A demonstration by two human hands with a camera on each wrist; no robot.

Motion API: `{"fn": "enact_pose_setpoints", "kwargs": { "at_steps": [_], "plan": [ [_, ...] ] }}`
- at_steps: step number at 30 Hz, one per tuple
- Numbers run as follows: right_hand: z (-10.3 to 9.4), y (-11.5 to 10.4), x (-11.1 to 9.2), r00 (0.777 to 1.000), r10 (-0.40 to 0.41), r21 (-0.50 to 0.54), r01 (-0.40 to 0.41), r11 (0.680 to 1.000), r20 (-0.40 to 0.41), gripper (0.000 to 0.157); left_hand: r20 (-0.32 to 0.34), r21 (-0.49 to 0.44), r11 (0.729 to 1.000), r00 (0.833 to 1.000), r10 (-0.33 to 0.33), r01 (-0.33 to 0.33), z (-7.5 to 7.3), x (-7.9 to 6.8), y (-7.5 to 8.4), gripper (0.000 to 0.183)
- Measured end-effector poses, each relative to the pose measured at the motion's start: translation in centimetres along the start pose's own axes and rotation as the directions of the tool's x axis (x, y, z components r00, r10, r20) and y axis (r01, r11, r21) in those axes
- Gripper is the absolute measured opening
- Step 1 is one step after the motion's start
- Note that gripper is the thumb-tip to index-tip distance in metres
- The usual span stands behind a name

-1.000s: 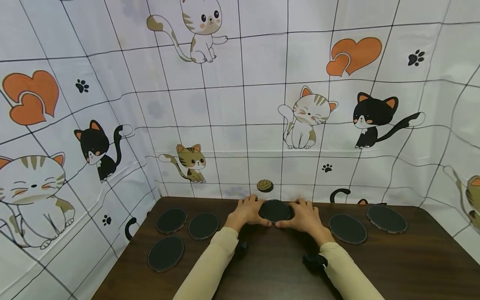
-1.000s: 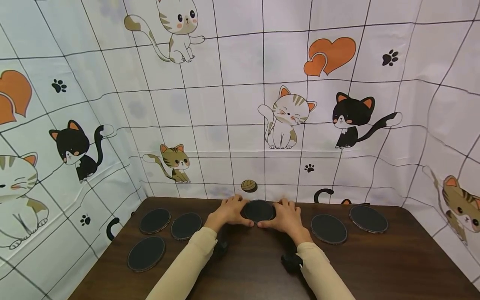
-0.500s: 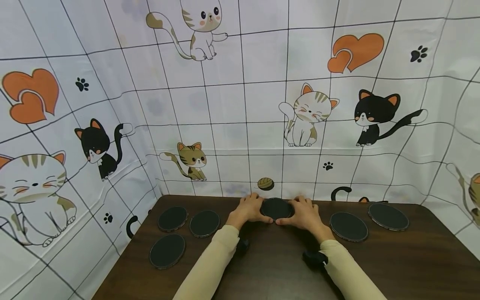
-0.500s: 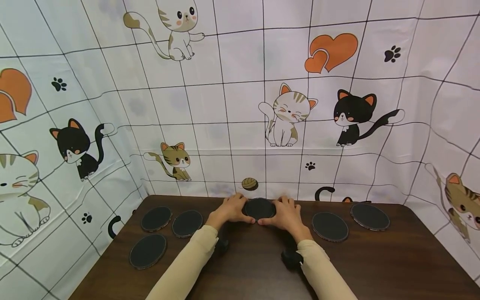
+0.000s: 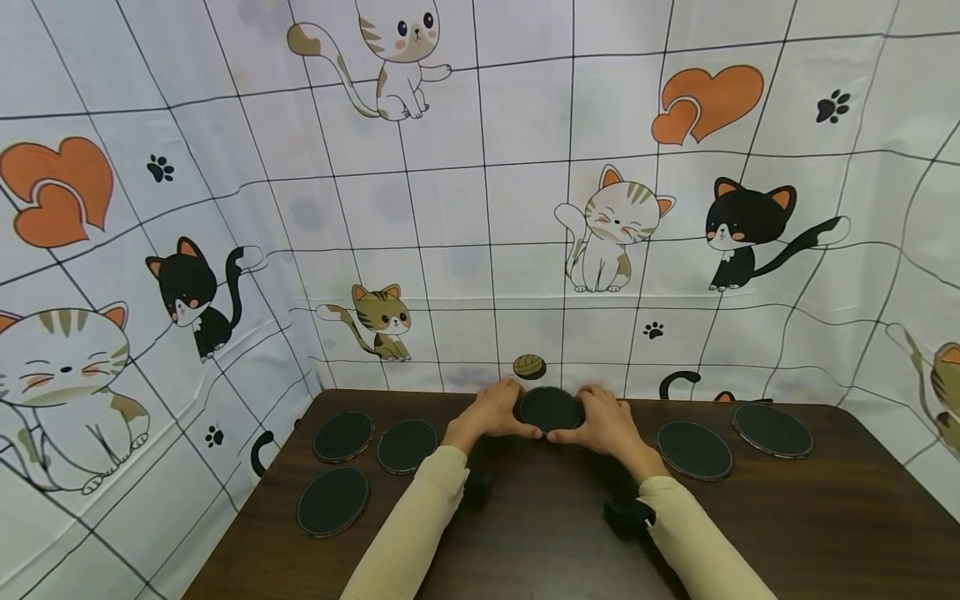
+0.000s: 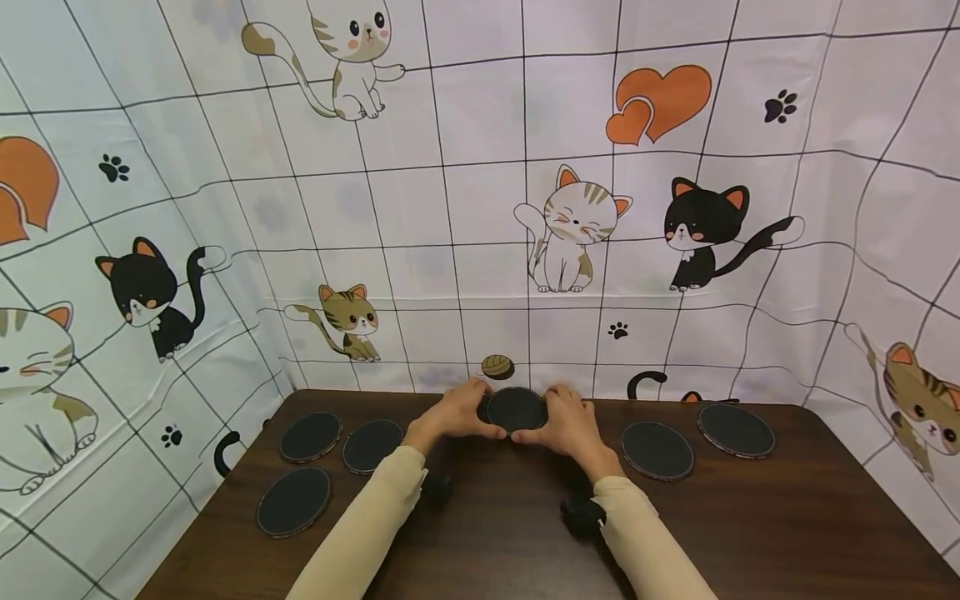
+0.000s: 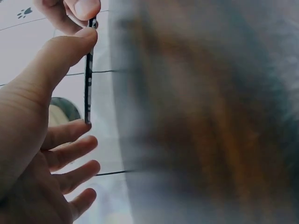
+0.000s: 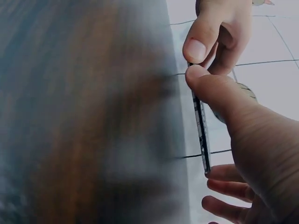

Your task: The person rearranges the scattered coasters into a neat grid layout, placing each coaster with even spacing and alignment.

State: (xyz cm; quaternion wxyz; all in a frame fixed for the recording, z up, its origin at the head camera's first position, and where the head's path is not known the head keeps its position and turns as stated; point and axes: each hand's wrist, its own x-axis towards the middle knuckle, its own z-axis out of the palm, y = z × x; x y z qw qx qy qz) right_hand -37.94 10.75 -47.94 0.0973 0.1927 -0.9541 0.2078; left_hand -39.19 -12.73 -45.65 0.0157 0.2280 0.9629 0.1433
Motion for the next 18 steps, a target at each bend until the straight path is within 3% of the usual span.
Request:
{"fn": "enact_pose_setpoints", "kwargs": {
  "at_steps": [7, 18],
  "plan": [
    [-1.7, -0.5, -0.2, 0.998, -0.028, 0.023, 0.029, 0.999, -0.057, 0.096, -0.046, -0.049, 0.998, 0.999, 0.024, -0.026, -1.5, -0.4, 0.6, 0.085],
    [-4.0, -1.4, -0.7, 0.994, -0.043, 0.010, 0.044, 0.999, -0.102, 0.099, -0.091, -0.079, 0.995, 0.995, 0.046, -0.054, -2.7, -0.9, 1.1, 0.086]
  ]
}}
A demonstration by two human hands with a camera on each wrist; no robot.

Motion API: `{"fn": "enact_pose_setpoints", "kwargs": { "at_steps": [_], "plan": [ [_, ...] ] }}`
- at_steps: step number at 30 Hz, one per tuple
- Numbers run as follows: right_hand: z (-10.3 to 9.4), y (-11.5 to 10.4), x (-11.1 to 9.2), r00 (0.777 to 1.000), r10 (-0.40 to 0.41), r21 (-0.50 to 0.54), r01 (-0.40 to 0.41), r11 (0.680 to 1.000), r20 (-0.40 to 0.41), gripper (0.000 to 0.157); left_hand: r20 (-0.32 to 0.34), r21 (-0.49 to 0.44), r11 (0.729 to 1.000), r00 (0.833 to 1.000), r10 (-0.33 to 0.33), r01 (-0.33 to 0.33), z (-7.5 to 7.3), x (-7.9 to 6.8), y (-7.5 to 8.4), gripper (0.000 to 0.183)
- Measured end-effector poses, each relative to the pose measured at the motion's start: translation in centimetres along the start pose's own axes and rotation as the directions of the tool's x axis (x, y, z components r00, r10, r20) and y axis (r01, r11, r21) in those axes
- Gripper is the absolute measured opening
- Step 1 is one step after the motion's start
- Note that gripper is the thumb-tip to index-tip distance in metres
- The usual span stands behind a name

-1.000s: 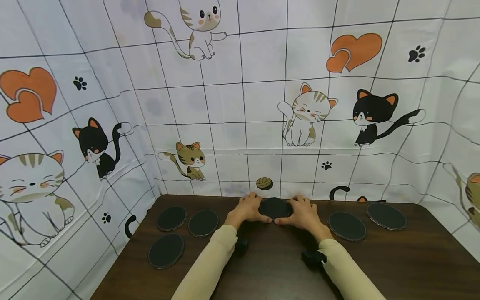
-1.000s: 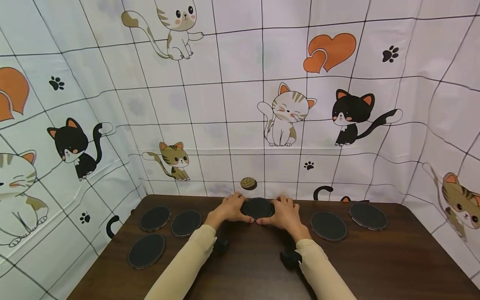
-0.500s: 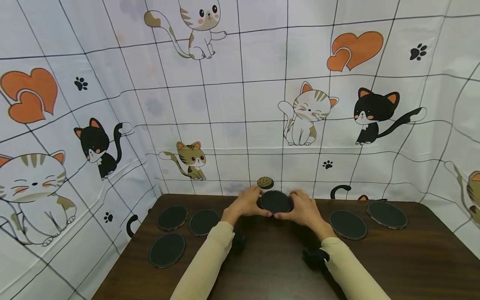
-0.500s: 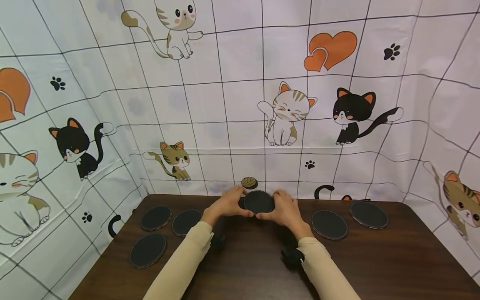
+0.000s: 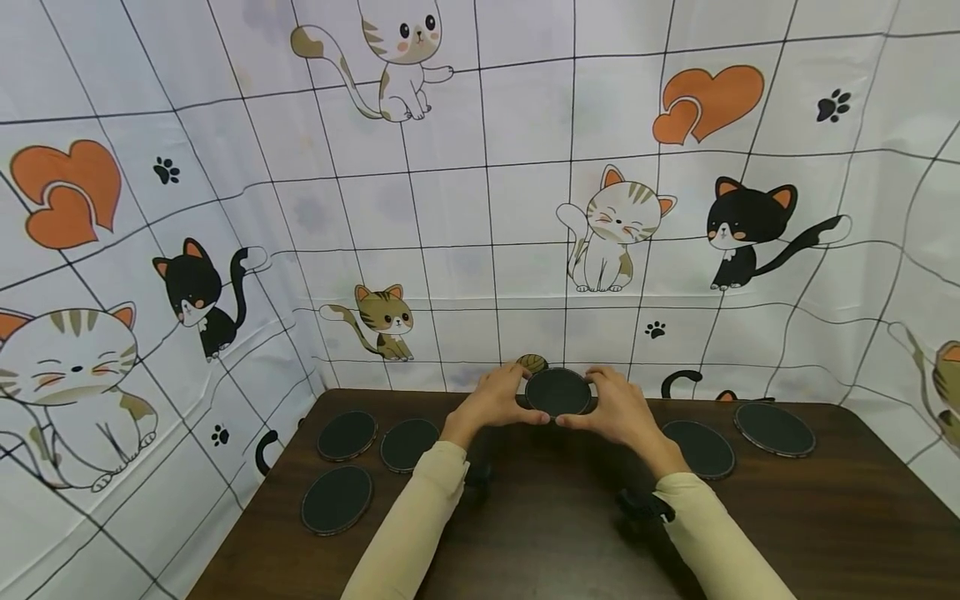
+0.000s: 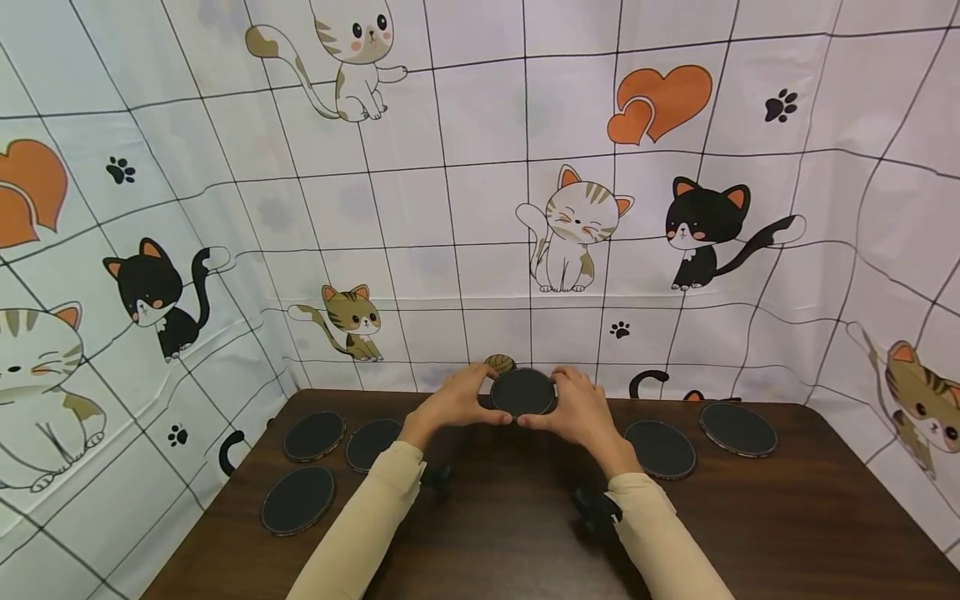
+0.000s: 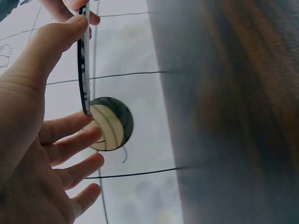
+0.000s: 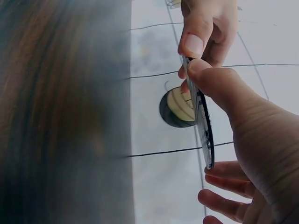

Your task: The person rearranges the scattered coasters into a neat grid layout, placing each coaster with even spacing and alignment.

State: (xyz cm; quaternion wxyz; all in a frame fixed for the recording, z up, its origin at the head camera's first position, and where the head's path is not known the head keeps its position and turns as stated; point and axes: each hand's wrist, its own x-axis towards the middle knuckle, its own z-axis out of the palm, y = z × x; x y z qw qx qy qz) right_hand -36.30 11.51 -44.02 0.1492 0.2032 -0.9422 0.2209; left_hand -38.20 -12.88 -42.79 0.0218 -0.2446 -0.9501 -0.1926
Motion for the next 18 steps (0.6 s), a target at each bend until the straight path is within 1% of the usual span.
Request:
{"fn": "enact_pose_setpoints", "kwargs": {
  "at_steps": [3, 8, 13, 18],
  "plan": [
    [-0.3, -0.2, -0.2, 1.000, -0.005, 0.006, 0.005, 1.000, -0.005, 0.098, -0.011, -0.012, 1.000, 1.000, 0.007, -0.007, -0.3, -0.2, 0.0, 0.084],
    [-0.7, -0.4, -0.2, 1.000, -0.005, 0.020, 0.005, 1.000, -0.002, 0.099, -0.028, 0.017, 1.000, 0.999, 0.017, -0.017, -0.6, -0.2, 0.1, 0.081],
    [-1.5, -0.6, -0.2, 1.000, -0.005, 0.027, 0.006, 1.000, -0.029, 0.098, -0.048, 0.031, 0.999, 0.998, 0.036, -0.034, -1.1, -0.1, 0.5, 0.081],
    [-1.7, -0.7, -0.2, 1.000, -0.009, 0.032, 0.010, 0.999, -0.029, 0.099, -0.046, 0.037, 0.999, 0.998, 0.041, -0.039, -1.5, -0.3, 0.7, 0.081]
  ]
}}
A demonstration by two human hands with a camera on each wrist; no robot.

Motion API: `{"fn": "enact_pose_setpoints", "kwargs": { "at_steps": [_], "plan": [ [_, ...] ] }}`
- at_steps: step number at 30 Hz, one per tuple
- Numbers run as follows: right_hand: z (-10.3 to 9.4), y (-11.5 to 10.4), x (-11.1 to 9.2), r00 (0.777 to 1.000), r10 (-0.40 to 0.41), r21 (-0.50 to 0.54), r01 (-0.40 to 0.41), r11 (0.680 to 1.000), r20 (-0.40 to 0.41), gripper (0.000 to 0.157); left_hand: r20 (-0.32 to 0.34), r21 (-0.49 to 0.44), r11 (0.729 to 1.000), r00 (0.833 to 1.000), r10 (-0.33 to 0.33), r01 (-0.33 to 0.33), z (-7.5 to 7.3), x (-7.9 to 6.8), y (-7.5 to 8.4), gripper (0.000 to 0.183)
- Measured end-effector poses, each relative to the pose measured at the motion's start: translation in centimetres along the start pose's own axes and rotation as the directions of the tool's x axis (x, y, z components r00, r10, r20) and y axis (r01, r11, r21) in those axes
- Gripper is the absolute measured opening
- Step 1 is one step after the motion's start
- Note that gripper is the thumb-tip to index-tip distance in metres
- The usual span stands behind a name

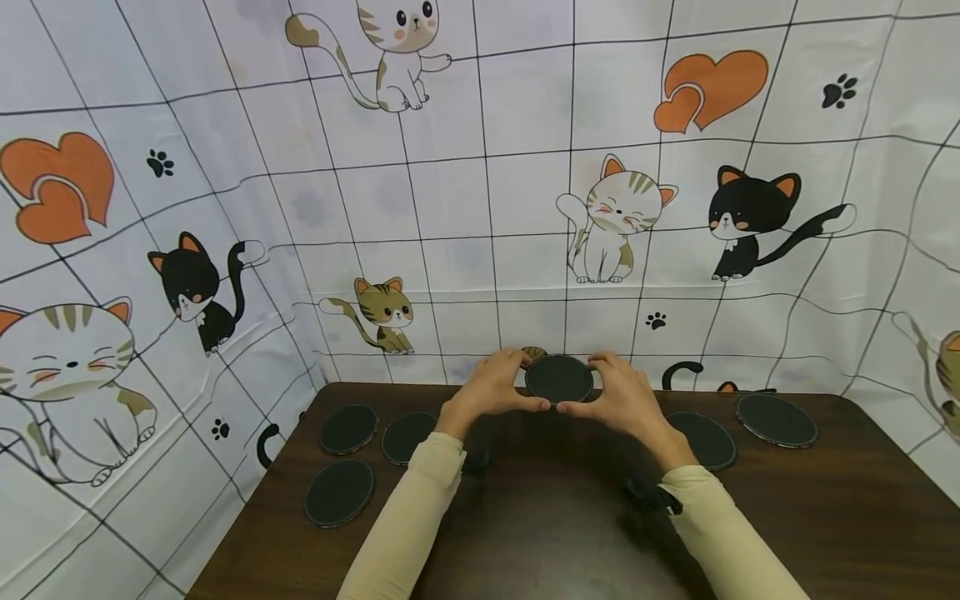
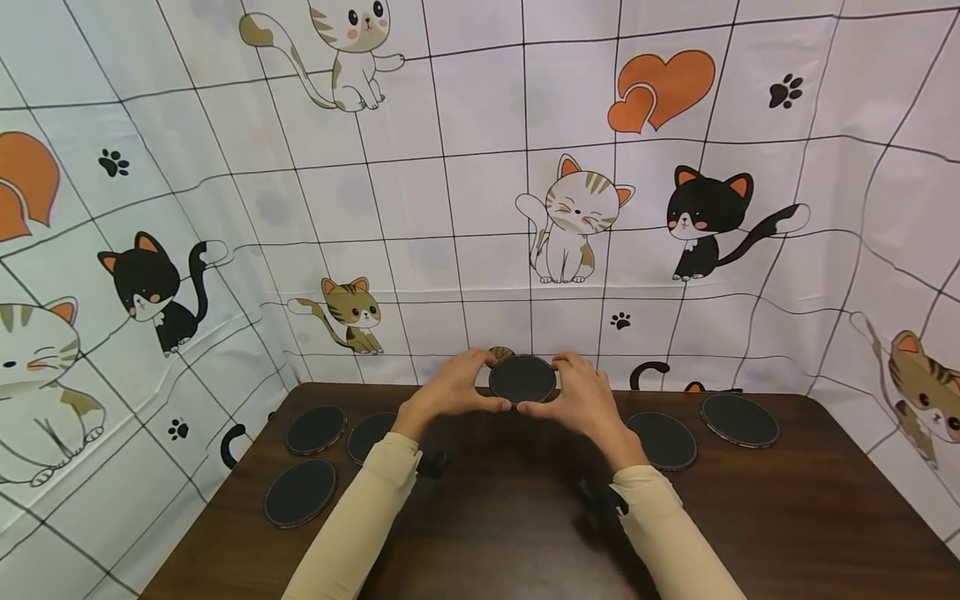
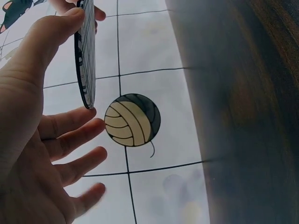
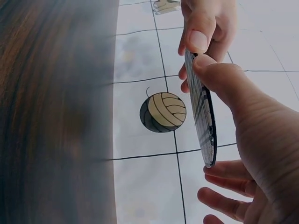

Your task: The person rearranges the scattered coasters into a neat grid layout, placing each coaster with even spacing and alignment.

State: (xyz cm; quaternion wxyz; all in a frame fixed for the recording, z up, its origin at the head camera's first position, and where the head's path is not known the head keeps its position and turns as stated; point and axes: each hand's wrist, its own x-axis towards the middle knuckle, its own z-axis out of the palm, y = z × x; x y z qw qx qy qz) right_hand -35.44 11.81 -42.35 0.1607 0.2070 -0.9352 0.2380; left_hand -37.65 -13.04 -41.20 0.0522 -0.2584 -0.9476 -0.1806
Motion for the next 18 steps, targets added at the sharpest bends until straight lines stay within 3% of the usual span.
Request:
{"fn": "enact_pose_setpoints", "kwargs": {
  "at_steps": [7, 18],
  "plan": [
    [-0.6, -0.2, 0.0, 1.000, -0.013, 0.004, 0.013, 1.000, -0.007, 0.099, 0.004, -0.026, 1.000, 1.000, 0.000, 0.000, -0.7, -0.4, 0.5, 0.082],
    [-0.5, -0.1, -1.3, 1.000, -0.008, 0.026, 0.008, 1.000, -0.010, 0.099, 0.009, -0.013, 1.000, 1.000, 0.006, -0.006, -0.4, -1.2, 1.2, 0.083]
  ]
}}
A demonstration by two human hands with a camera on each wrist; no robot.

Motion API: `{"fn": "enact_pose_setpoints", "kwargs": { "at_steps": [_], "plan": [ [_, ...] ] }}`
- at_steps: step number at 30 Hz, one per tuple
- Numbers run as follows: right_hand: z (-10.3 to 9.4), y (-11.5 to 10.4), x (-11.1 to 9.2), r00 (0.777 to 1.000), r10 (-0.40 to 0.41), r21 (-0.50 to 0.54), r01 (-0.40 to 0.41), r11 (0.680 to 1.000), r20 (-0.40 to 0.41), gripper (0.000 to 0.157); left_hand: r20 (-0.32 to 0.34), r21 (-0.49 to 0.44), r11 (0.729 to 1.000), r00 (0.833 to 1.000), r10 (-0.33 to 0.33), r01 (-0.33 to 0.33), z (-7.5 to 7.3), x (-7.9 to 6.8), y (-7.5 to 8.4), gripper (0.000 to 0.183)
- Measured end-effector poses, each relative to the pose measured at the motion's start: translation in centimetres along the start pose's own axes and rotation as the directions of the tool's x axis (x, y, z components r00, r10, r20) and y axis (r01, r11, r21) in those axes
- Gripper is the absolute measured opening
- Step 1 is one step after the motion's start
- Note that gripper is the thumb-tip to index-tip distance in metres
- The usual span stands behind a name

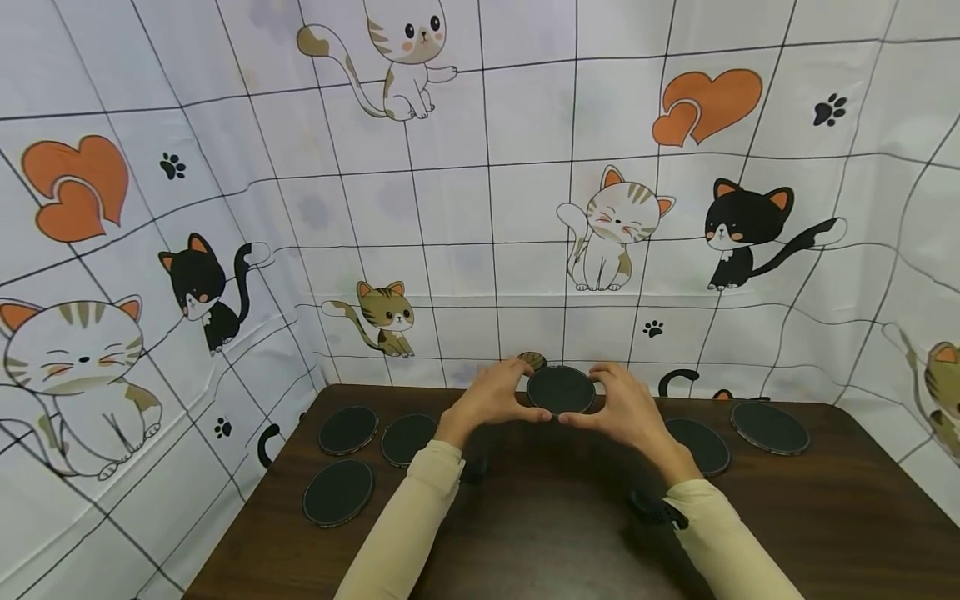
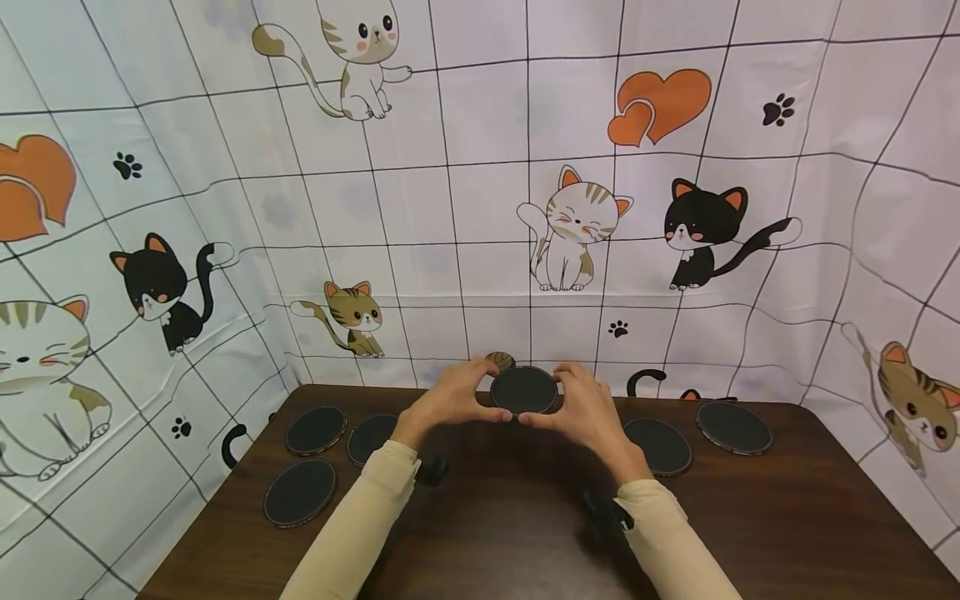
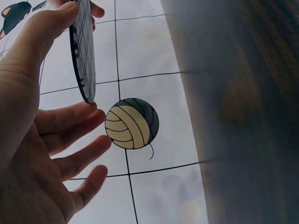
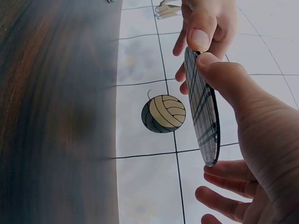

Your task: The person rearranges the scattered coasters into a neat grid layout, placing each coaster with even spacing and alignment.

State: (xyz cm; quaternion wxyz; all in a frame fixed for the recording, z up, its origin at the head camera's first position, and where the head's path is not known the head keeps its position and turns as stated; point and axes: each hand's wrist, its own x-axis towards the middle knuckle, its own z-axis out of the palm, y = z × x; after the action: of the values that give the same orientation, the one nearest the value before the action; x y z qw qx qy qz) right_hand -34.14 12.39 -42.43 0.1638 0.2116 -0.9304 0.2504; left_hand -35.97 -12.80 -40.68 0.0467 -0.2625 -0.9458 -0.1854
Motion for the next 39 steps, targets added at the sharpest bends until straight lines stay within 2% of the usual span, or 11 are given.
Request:
{"fn": "enact_pose_setpoints", "kwargs": {
  "at_steps": [9, 17, 27, 33, 39],
  "plan": [
    [-0.3, -1.3, -0.7, 0.999, -0.032, 0.029, 0.033, 0.999, -0.016, 0.097, -0.024, 0.019, 1.000, 1.000, 0.014, -0.013, -0.1, -1.5, -0.1, 0.082],
    [0.6, -2.4, -1.4, 0.998, -0.055, 0.061, 0.055, 0.997, -0.002, 0.095, -0.063, 0.004, 0.999, 0.997, 0.043, -0.043, 0.1, -3.8, -1.1, 0.081],
    [1.1, -2.7, -2.2, 0.997, -0.078, 0.063, 0.078, 0.995, -0.001, 0.095, -0.069, 0.054, 0.998, 0.997, 0.023, -0.019, 0.3, -5.2, -0.9, 0.083],
    [1.2, -3.4, -2.1, 0.995, -0.099, 0.066, 0.099, 0.993, -0.015, 0.093, -0.090, 0.059, 0.998, 0.996, 0.013, -0.008, -0.1, -6.1, -1.0, 0.084],
    [1.4, -4.1, -2.3, 0.993, -0.113, 0.100, 0.110, 0.989, 0.029, 0.090, -0.124, 0.066, 0.998, 0.992, 0.031, -0.023, -0.4, -7.4, -1.5, 0.082]
  ]
}}
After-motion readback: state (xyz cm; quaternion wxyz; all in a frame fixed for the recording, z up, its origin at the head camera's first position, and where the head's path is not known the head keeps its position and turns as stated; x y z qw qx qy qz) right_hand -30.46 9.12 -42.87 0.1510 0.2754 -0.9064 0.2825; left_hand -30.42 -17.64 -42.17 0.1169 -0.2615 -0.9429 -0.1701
